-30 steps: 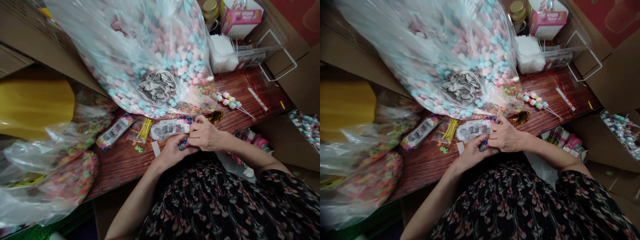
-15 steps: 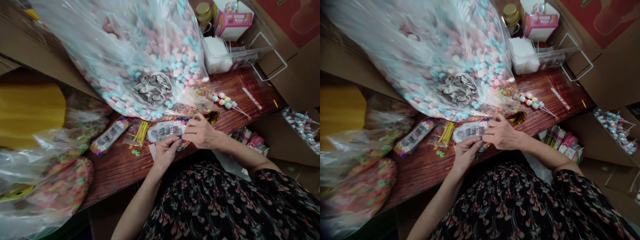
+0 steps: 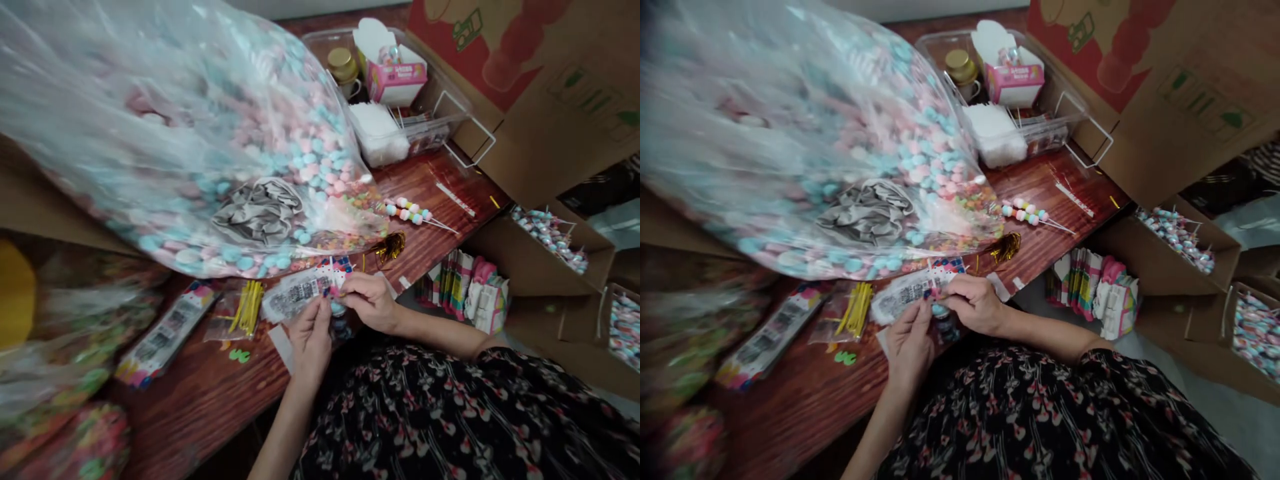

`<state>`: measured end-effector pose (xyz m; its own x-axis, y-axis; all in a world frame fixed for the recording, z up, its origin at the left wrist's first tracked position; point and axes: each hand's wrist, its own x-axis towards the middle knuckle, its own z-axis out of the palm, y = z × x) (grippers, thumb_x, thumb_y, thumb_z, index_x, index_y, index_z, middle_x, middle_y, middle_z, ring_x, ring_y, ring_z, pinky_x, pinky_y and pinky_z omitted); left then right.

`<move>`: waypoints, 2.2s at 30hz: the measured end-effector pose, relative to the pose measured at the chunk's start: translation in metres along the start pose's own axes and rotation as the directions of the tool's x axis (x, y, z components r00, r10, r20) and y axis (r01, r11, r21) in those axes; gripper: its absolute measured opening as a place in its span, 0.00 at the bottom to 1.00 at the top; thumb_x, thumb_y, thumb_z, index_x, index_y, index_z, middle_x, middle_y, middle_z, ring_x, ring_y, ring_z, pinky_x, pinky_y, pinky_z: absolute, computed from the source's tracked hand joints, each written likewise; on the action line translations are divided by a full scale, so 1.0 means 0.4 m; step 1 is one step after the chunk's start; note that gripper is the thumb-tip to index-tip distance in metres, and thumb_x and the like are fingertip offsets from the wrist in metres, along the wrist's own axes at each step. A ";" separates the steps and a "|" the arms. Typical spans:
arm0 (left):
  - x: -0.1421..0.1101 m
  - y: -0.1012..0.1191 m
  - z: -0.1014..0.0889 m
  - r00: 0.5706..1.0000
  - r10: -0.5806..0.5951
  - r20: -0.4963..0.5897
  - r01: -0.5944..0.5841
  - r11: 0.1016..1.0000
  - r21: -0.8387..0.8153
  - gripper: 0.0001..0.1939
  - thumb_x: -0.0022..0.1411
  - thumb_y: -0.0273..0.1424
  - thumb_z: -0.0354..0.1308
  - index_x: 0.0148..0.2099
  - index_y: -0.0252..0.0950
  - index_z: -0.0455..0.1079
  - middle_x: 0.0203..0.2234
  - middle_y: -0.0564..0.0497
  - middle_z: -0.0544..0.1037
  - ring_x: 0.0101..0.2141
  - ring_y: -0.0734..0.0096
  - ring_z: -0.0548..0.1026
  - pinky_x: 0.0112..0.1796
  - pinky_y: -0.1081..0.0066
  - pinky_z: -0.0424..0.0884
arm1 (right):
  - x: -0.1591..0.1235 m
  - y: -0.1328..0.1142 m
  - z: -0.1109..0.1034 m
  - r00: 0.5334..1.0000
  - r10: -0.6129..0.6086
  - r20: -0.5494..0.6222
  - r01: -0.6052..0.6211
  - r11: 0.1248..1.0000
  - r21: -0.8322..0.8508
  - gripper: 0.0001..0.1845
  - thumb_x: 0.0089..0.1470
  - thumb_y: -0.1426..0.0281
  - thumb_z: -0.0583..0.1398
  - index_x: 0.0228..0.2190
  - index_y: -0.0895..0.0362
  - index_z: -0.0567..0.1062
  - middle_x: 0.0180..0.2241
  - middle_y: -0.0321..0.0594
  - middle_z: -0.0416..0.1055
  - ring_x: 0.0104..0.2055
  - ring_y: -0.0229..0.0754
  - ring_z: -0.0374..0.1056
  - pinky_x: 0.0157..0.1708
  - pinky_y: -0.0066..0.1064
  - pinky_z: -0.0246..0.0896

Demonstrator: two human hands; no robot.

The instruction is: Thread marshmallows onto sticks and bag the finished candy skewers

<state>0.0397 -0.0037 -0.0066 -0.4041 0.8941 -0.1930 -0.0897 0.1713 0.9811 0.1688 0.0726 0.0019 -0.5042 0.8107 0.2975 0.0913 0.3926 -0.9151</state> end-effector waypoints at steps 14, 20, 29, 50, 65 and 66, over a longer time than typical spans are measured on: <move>0.001 0.027 -0.001 0.922 -0.227 0.315 0.317 0.908 -0.273 0.20 0.57 0.46 0.65 0.45 0.38 0.78 0.34 0.48 0.81 0.37 0.64 0.78 0.42 0.65 0.73 | -0.006 0.002 0.033 0.984 0.122 -0.132 -0.068 0.932 0.355 0.08 0.54 0.64 0.63 0.30 0.55 0.76 0.38 0.41 0.72 0.42 0.40 0.69 0.46 0.37 0.66; 0.015 0.033 -0.023 0.859 -0.255 0.445 0.339 0.933 -0.121 0.16 0.59 0.43 0.64 0.41 0.35 0.78 0.32 0.49 0.80 0.34 0.70 0.76 0.39 0.71 0.71 | -0.006 0.004 0.010 0.954 0.287 0.083 -0.265 0.688 0.675 0.10 0.47 0.65 0.69 0.25 0.56 0.74 0.24 0.32 0.71 0.19 0.32 0.64 0.19 0.25 0.61; 0.012 0.064 -0.009 0.781 -0.321 0.535 0.427 0.901 -0.083 0.17 0.60 0.44 0.62 0.32 0.33 0.72 0.24 0.52 0.75 0.23 0.77 0.71 0.29 0.75 0.67 | -0.038 -0.001 -0.017 0.966 0.259 -0.013 -0.245 0.928 0.281 0.11 0.59 0.60 0.59 0.31 0.54 0.71 0.23 0.33 0.70 0.22 0.37 0.68 0.23 0.31 0.68; -0.022 0.096 0.000 0.770 -0.001 0.638 -0.431 0.736 0.522 0.16 0.67 0.37 0.50 0.31 0.35 0.72 0.25 0.50 0.72 0.28 0.71 0.67 0.34 0.69 0.63 | -0.064 -0.002 -0.162 0.852 -0.069 0.519 0.381 0.760 -0.526 0.11 0.62 0.66 0.58 0.30 0.56 0.77 0.29 0.36 0.76 0.38 0.40 0.61 0.40 0.38 0.40; 0.113 0.047 -0.007 0.911 -0.410 0.036 0.394 0.841 -0.371 0.15 0.43 0.34 0.70 0.32 0.30 0.73 0.22 0.51 0.78 0.24 0.66 0.78 0.28 0.67 0.78 | 0.189 0.115 -0.213 0.664 -0.147 0.734 0.722 0.385 -0.576 0.11 0.56 0.78 0.57 0.31 0.55 0.78 0.38 0.42 0.74 0.51 0.52 0.54 0.46 0.47 0.38; 0.114 0.044 -0.007 0.911 -0.410 0.034 0.392 0.839 -0.377 0.15 0.43 0.34 0.70 0.32 0.30 0.73 0.23 0.50 0.78 0.26 0.64 0.80 0.29 0.65 0.79 | 0.189 0.119 -0.210 0.662 -0.136 0.737 0.722 0.377 -0.580 0.11 0.56 0.78 0.56 0.32 0.55 0.77 0.38 0.43 0.74 0.51 0.52 0.55 0.45 0.47 0.38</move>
<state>0.0173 0.0390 0.0019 -0.3006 0.7585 -0.5782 -0.5767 0.3384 0.7436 0.2072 0.1890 0.0036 -0.9790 0.1637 0.1213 0.1683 0.9853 0.0279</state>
